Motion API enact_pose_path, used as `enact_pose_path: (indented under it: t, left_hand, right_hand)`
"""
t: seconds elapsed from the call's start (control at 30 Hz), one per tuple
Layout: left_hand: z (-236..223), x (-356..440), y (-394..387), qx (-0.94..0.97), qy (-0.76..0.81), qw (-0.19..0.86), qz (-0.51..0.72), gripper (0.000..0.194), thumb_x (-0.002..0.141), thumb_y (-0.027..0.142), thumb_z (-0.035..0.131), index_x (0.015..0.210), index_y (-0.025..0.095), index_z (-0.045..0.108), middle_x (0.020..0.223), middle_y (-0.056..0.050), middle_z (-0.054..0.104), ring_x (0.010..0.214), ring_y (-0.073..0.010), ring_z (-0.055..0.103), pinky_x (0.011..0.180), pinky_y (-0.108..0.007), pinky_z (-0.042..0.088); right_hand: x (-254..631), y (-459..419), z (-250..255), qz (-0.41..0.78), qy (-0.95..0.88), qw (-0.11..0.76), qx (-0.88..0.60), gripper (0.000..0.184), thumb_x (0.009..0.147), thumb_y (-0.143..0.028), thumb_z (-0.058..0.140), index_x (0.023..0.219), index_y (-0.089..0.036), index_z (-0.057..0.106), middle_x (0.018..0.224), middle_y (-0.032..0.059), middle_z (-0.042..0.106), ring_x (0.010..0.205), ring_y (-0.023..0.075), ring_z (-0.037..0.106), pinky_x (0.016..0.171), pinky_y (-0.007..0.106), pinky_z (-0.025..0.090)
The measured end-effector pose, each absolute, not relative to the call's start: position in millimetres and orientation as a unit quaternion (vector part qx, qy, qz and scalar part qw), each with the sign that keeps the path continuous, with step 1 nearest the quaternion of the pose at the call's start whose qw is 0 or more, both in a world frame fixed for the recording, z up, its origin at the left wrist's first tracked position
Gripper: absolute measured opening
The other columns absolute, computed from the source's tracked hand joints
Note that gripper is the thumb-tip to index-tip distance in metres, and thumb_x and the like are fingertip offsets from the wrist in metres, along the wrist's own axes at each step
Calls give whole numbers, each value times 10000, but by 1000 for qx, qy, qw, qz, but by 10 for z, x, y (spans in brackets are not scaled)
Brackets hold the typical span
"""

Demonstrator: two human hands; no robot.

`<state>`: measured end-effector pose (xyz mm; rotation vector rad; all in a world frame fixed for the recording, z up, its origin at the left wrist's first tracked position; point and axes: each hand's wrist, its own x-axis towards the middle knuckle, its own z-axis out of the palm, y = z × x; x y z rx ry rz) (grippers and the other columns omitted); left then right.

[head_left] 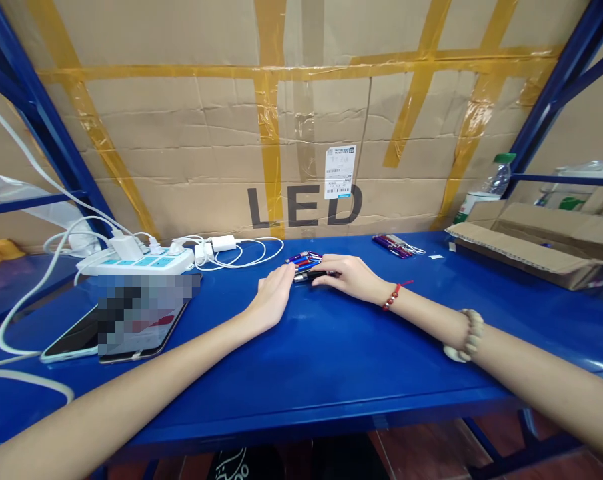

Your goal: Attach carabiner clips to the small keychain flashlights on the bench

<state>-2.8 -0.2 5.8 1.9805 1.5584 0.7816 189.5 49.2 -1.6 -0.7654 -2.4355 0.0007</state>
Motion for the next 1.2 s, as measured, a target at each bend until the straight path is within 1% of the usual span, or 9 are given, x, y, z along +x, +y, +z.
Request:
enact_pose_path:
  t: [0.1,0.27,0.47,0.63,0.8,0.97,1.2]
  left_hand:
    - [34,-37,13,732,566,244,291,576,924,436,88,1300,211,461,1427,-60,437,1346,-207,339,1124,-437,185]
    - [29,-40,18,731,567,244,291,582,924,430,75,1298,216,465,1422,-54,445,1345,-198,342,1129,-428,181]
    - [69,-28,-5,736,567,236,285,593,927,427,66,1286,197,479,1391,-64,481,1316,-211,382,1118,-416,208]
    - [91,-19,-19,731,574,239,282,591,925,429,80,1297,184,469,1424,-71,438,1343,-206,343,1123,-405,200]
    - [92,-28,-27,734,571,241,278,582,927,430,80,1247,190,503,1406,-67,461,1325,-212,364,1121,-411,201]
    - [87,-28,-17,732,566,247,287,581,928,428,85,1266,178,486,1407,-73,458,1324,-208,362,1125,-403,194]
    - [96,-12,-17,725,579,249,279,570,931,406,93,1273,174,486,1419,-67,445,1339,-205,342,1129,-398,179]
  right_hand:
    - [1886,485,-18,-2,-912,291,-290,257,866,-346,561,1066,-238,679,1083,38,678,1043,184,615,890,285,476]
    - [1881,474,-15,2,-912,295,-284,265,874,-347,545,1084,-245,671,1128,37,666,1062,185,607,917,301,468]
    - [1872,451,7,3,-908,297,-295,243,874,-315,551,1064,-231,677,1059,39,685,1017,178,624,877,281,480]
    - [1867,440,15,-6,-909,298,-292,241,876,-318,548,1049,-216,682,1043,46,688,992,177,630,860,281,484]
    - [1873,458,9,-16,-906,300,-299,241,873,-321,554,1052,-223,682,1026,44,691,981,175,634,852,275,485]
    - [1869,466,4,-14,-908,303,-288,250,877,-321,548,1051,-203,683,1038,54,691,995,177,632,853,270,484]
    - [1877,464,-2,0,-909,303,-286,248,871,-340,555,1060,-237,678,1087,31,682,1028,174,623,885,275,475]
